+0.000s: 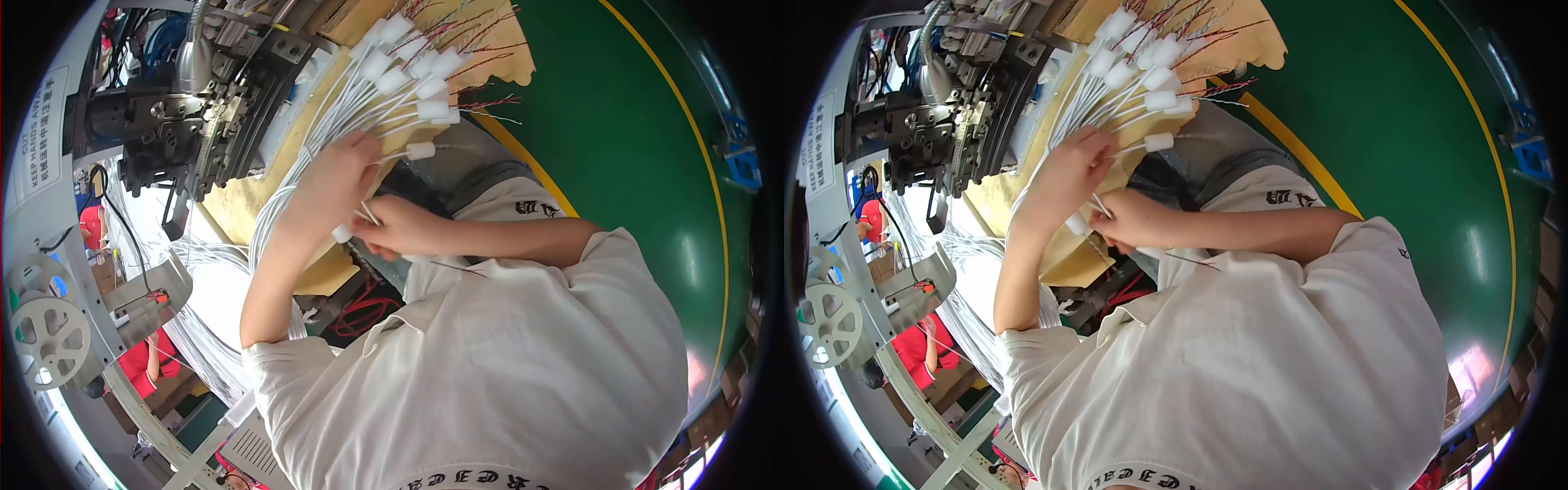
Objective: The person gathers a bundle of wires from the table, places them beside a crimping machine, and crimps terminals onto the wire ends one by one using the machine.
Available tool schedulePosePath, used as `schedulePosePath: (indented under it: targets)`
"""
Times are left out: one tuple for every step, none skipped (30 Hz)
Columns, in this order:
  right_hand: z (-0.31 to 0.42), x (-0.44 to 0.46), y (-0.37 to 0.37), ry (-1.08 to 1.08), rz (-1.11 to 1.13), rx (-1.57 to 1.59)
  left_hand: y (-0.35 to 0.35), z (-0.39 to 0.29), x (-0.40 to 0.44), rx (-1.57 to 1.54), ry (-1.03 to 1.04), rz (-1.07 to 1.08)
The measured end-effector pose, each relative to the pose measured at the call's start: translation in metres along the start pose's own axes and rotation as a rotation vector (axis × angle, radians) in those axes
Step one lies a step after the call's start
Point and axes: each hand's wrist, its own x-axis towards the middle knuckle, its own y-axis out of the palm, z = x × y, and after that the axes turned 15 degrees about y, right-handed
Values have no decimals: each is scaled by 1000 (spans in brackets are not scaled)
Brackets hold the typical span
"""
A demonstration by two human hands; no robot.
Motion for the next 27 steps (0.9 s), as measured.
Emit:
schedulePosePath:
  targets:
    - [-27,24,20,-595,-391,-168,1,-1,2,108,49,45]
    - [-27,22,25,-570,-406,-337,3,0,4,153,63,42]
    - [-27,21,28,-543,-420,-507,6,2,5,197,77,39]
    - [-26,19,29,-513,-434,-677,9,2,6,241,92,35]
    - [-7,-3,25,-523,-394,-868,11,2,5,255,84,43]
    - [-10,-3,24,-610,-373,-976,12,1,5,272,78,50]
    - [-15,-2,23,-697,-349,-1084,12,1,4,288,72,56]
    - [-20,0,23,-783,-321,-1192,12,2,3,258,94,3]
    - [-24,-1,25,-761,-254,-1254,11,3,1,228,116,-51]
    - [-28,1,23,-740,-253,-1298,10,4,-1,198,139,-102]
    - [-34,4,19,-719,-252,-1344,10,5,-4,206,139,-110]
    - [-40,9,14,-699,-252,-1392,10,5,-7,215,138,-119]
    - [-48,19,6,-671,-291,-1426,10,7,-8,223,137,-129]
    - [-50,26,-6,-634,-338,-1443,13,9,-9,280,176,-149]
    - [-52,32,-20,-598,-383,-1459,18,11,-8,335,215,-170]
    - [-54,36,-33,-560,-429,-1475,23,12,-7,391,253,-190]
    - [-56,40,-44,-545,-515,-1493,26,13,-6,461,254,-173]
    - [-60,42,-54,-529,-600,-1508,30,13,-4,471,233,-177]
    - [-62,43,-61,-512,-619,-1511,34,13,0,482,212,-181]
    - [-64,47,-63,-563,-645,-1490,36,12,4,493,192,-184]
    - [-69,52,-65,-614,-671,-1468,37,12,8,489,195,-202]
    - [-68,54,-67,-665,-698,-1448,37,10,13,501,204,-252]
    - [-69,56,-64,-617,-652,-1392,36,8,19,514,213,-303]
    - [-71,56,-62,-578,-654,-1384,34,6,24,527,223,-354]
    - [-65,50,-56,-540,-654,-1375,32,5,28,529,205,-350]
    - [-62,45,-53,-500,-653,-1364,31,6,31,512,210,-407]
    - [-60,44,-54,-451,-602,-1377,30,7,34,495,213,-462]
